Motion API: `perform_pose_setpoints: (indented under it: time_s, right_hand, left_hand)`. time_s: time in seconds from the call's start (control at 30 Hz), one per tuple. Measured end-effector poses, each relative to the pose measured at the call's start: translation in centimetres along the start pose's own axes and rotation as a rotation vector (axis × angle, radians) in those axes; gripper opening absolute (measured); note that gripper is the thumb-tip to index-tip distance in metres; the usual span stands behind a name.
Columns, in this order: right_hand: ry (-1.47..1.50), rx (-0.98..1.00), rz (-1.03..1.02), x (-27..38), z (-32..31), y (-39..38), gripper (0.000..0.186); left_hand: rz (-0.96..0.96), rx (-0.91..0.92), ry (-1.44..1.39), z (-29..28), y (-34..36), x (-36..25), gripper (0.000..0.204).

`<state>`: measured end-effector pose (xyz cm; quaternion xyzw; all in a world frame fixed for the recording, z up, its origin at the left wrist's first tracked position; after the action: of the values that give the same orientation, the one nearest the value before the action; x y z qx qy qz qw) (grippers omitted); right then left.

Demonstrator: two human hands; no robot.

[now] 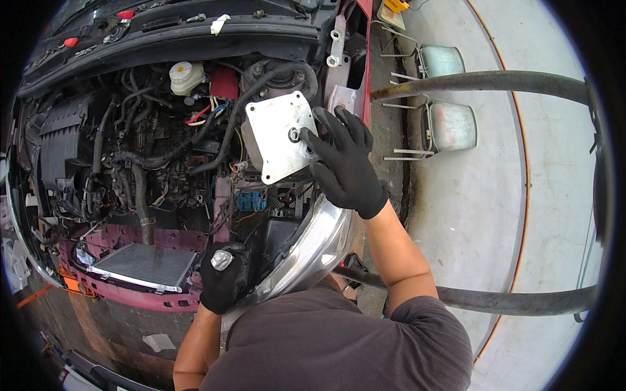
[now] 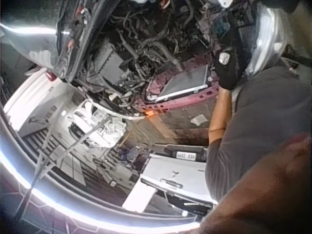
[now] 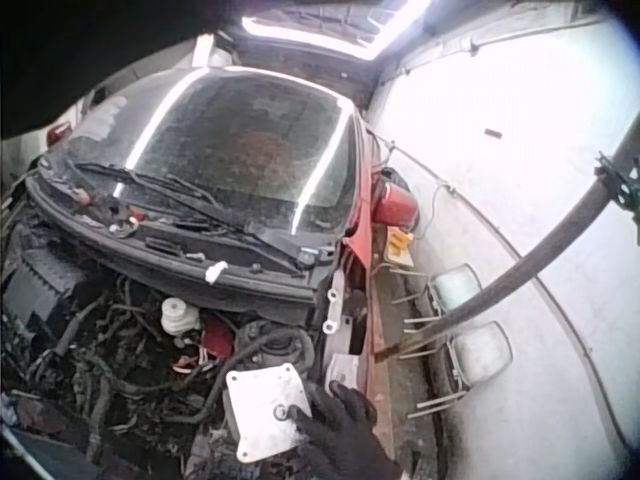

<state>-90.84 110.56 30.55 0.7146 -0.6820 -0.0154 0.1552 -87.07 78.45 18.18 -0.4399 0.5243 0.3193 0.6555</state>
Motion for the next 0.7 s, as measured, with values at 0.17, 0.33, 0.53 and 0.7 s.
perform_pose_setpoints:
  time_s: [0.17,0.33,0.53,0.7]
  right_hand:
    - [-0.003,-0.08,0.001,0.6,-0.3,-0.2,0.057]
    - [-0.041,-0.085,0.008,1.2,-0.6,-0.2,0.053]
    - [-0.105,-0.091,-0.005,2.2,-1.3,0.1,0.047]
    - [-0.125,-0.099,-0.003,2.8,-1.3,0.0,0.044]
  left_hand:
    - [-0.108,0.017,-0.062,-0.1,-0.3,0.5,0.023]
    - [-0.128,-0.011,-0.095,-0.3,-0.4,0.8,0.023]
    - [-0.056,-0.045,-0.119,-0.1,-0.1,0.8,0.021]
    - [-0.117,-0.024,-0.172,0.1,-0.1,0.7,0.023]
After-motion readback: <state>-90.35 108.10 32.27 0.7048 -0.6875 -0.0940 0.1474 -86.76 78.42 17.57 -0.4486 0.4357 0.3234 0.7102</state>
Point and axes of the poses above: each hand's wrist, its own y-axis towards the middle knuckle, its own z-axis out of the palm, x = y × z, the point moved 6 cm from there along y, towards the middle knuckle, and after that the axes turned 4 degrees about z, right-handed, at the moved point
